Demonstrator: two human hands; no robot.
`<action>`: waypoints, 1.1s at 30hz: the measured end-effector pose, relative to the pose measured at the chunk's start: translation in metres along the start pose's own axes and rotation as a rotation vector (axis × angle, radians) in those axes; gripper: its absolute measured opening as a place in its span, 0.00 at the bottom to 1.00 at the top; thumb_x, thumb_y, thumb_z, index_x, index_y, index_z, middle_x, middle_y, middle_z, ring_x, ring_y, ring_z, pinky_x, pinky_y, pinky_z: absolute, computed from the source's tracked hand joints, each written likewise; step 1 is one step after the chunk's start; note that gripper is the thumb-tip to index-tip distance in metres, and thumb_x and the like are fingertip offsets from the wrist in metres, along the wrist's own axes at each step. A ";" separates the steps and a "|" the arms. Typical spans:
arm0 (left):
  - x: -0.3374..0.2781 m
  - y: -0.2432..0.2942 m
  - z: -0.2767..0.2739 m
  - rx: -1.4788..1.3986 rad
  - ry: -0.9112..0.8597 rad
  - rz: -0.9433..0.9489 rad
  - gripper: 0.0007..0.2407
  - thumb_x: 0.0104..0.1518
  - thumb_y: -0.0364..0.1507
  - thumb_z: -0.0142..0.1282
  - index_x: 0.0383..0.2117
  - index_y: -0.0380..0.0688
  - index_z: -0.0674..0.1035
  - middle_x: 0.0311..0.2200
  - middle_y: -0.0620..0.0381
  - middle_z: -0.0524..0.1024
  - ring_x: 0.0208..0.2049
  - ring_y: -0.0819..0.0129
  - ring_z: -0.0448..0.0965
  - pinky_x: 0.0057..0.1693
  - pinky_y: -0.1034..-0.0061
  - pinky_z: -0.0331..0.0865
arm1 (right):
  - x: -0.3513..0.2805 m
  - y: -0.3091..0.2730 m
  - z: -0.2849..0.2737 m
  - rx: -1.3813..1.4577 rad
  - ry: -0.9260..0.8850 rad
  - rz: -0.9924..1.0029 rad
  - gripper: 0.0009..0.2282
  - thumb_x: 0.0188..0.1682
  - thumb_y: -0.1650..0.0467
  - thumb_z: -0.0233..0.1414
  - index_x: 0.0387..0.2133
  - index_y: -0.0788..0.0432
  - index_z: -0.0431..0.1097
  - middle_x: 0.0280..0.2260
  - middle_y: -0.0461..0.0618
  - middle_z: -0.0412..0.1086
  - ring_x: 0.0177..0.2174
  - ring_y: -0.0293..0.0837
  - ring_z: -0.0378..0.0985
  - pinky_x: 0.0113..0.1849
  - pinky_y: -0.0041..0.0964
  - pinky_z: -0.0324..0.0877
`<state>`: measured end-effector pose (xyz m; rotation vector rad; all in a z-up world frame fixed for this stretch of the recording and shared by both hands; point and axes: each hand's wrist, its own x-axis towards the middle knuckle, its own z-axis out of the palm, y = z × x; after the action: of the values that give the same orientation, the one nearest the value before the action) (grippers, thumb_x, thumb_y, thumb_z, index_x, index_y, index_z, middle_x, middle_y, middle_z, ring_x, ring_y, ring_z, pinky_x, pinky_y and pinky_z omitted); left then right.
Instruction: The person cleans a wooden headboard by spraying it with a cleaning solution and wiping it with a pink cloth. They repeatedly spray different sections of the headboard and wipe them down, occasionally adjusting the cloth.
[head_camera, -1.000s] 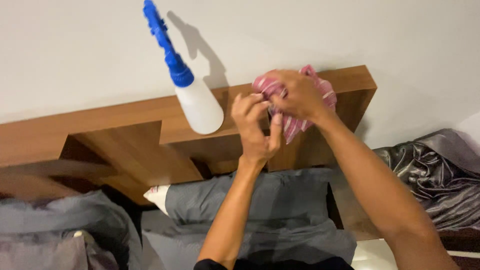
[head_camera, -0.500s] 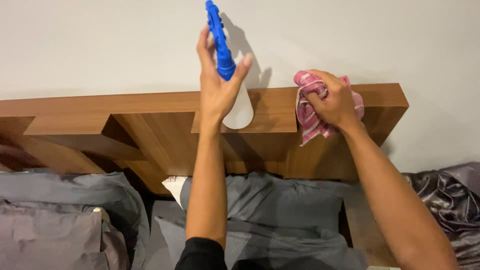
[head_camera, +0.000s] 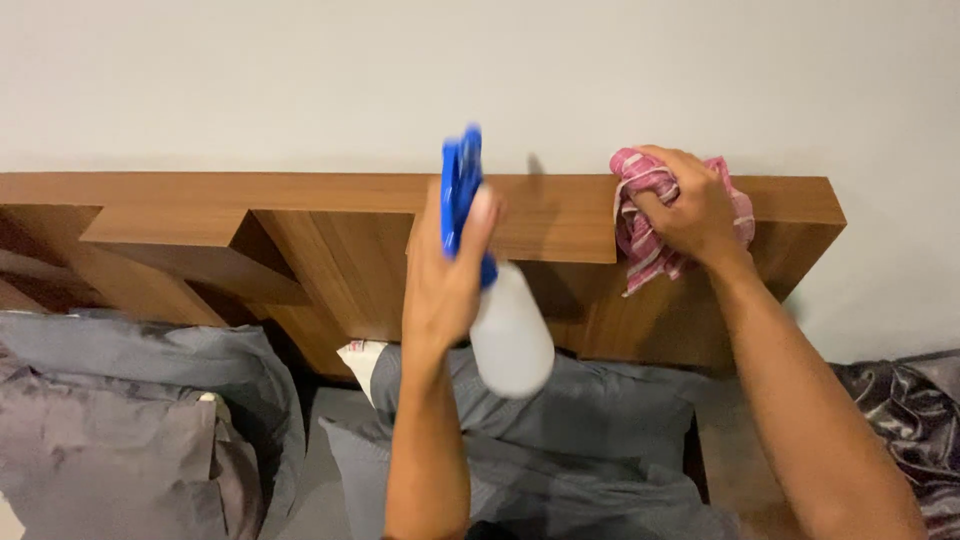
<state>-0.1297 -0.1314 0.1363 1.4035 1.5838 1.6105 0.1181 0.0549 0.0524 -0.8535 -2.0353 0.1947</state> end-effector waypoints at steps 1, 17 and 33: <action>-0.009 -0.010 -0.003 0.002 0.000 0.008 0.23 0.63 0.46 0.51 0.54 0.39 0.75 0.33 0.54 0.76 0.34 0.68 0.77 0.40 0.70 0.73 | 0.002 0.001 0.001 0.000 0.007 -0.003 0.16 0.51 0.69 0.58 0.52 0.61 0.73 0.49 0.61 0.75 0.50 0.58 0.77 0.52 0.47 0.71; -0.078 -0.069 -0.007 0.175 -0.078 -0.141 0.19 0.65 0.46 0.46 0.39 0.40 0.76 0.25 0.53 0.75 0.28 0.66 0.73 0.39 0.71 0.69 | 0.000 0.005 0.002 -0.033 0.030 -0.084 0.17 0.48 0.72 0.58 0.52 0.62 0.74 0.49 0.60 0.75 0.50 0.57 0.78 0.52 0.46 0.72; -0.085 -0.053 0.043 0.225 -0.105 -0.154 0.22 0.60 0.50 0.50 0.29 0.40 0.75 0.17 0.43 0.72 0.22 0.47 0.75 0.32 0.58 0.64 | -0.002 0.002 0.002 0.000 0.021 -0.064 0.17 0.49 0.72 0.57 0.52 0.62 0.74 0.49 0.61 0.76 0.50 0.56 0.79 0.52 0.45 0.72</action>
<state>-0.0781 -0.1756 0.0514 1.4137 1.8070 1.2824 0.1177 0.0556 0.0492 -0.7860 -2.0399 0.1488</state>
